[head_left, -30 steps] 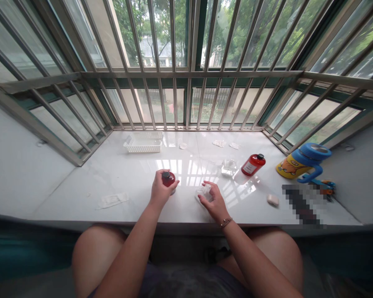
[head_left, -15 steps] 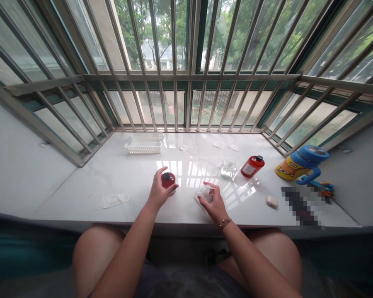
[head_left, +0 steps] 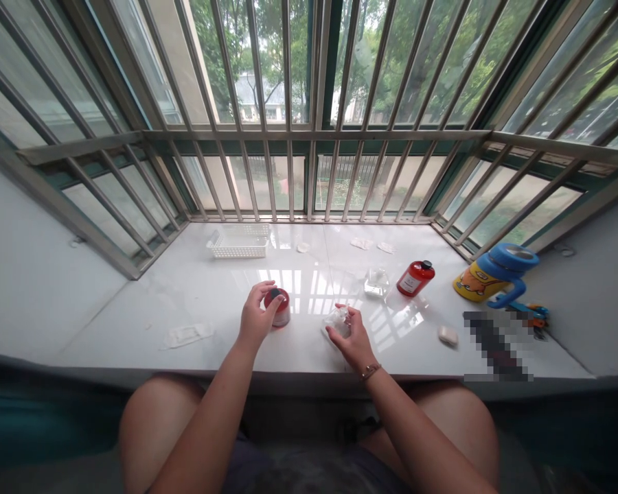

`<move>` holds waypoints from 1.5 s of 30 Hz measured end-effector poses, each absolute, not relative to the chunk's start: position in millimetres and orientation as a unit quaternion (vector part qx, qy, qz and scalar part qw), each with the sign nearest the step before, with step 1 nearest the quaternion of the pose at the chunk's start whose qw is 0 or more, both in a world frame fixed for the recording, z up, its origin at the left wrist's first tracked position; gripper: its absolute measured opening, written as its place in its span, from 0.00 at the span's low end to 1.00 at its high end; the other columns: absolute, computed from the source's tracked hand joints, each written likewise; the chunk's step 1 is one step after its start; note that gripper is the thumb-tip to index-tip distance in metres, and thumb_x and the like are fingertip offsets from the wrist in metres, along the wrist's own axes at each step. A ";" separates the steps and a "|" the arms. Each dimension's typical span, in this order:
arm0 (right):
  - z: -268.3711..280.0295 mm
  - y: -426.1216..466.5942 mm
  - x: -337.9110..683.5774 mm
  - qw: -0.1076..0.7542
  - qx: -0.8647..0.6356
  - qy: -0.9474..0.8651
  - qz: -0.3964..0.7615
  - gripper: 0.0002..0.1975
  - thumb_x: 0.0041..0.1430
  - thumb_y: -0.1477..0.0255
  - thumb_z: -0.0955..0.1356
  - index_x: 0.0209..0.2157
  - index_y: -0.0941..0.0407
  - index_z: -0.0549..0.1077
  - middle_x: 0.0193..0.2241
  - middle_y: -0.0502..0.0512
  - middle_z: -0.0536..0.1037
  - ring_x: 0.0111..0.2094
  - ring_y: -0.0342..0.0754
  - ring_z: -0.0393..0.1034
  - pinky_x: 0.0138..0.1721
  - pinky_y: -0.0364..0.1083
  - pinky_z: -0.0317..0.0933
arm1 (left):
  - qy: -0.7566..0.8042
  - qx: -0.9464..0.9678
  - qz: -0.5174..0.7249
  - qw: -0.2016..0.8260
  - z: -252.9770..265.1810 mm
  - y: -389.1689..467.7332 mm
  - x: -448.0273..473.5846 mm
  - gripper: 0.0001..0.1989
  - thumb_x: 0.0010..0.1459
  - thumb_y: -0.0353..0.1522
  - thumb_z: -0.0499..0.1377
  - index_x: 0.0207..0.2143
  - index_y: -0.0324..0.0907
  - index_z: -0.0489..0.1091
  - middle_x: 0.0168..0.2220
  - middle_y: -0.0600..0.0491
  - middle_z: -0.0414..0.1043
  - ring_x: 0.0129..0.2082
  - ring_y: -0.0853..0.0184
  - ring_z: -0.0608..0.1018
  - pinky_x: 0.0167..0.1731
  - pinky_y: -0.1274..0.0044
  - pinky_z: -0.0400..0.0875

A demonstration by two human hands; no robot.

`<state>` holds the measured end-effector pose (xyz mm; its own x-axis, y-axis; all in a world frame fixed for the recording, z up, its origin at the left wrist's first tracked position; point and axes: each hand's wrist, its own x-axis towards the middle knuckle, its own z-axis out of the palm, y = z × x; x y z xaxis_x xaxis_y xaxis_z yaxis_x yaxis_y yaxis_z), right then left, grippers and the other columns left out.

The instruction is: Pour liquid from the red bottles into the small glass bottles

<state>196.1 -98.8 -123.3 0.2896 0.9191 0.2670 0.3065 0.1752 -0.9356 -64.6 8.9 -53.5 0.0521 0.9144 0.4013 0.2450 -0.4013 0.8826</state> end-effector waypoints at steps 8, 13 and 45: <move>-121.9 -96.8 199.3 0.543 -0.579 -0.556 0.246 0.25 0.61 0.59 0.75 0.58 0.48 0.71 0.60 0.60 0.74 0.60 0.60 0.72 0.63 0.63 0.67 | 0.481 0.609 0.479 0.409 -50.0 6.8 -63.5 0.25 0.58 0.43 0.72 0.56 0.48 0.75 0.60 0.44 0.78 0.57 0.52 0.82 0.61 0.56 0.76; -121.5 -98.8 196.9 0.550 -0.585 -0.538 0.258 0.31 0.60 0.57 0.76 0.61 0.48 0.67 0.58 0.61 0.76 0.51 0.59 0.77 0.56 0.62 0.74 | 0.456 0.589 0.513 0.427 -56.1 6.8 -61.2 0.21 0.57 0.44 0.72 0.46 0.46 0.70 0.60 0.42 0.78 0.59 0.53 0.81 0.61 0.56 0.76; -120.2 -97.7 198.2 0.548 -0.581 -0.554 0.237 0.26 0.60 0.59 0.76 0.58 0.48 0.71 0.59 0.59 0.75 0.59 0.60 0.73 0.62 0.62 0.69 | 0.493 0.623 0.480 0.372 -53.8 -0.3 -61.7 0.22 0.63 0.47 0.68 0.56 0.50 0.77 0.58 0.47 0.80 0.58 0.53 0.81 0.62 0.58 0.73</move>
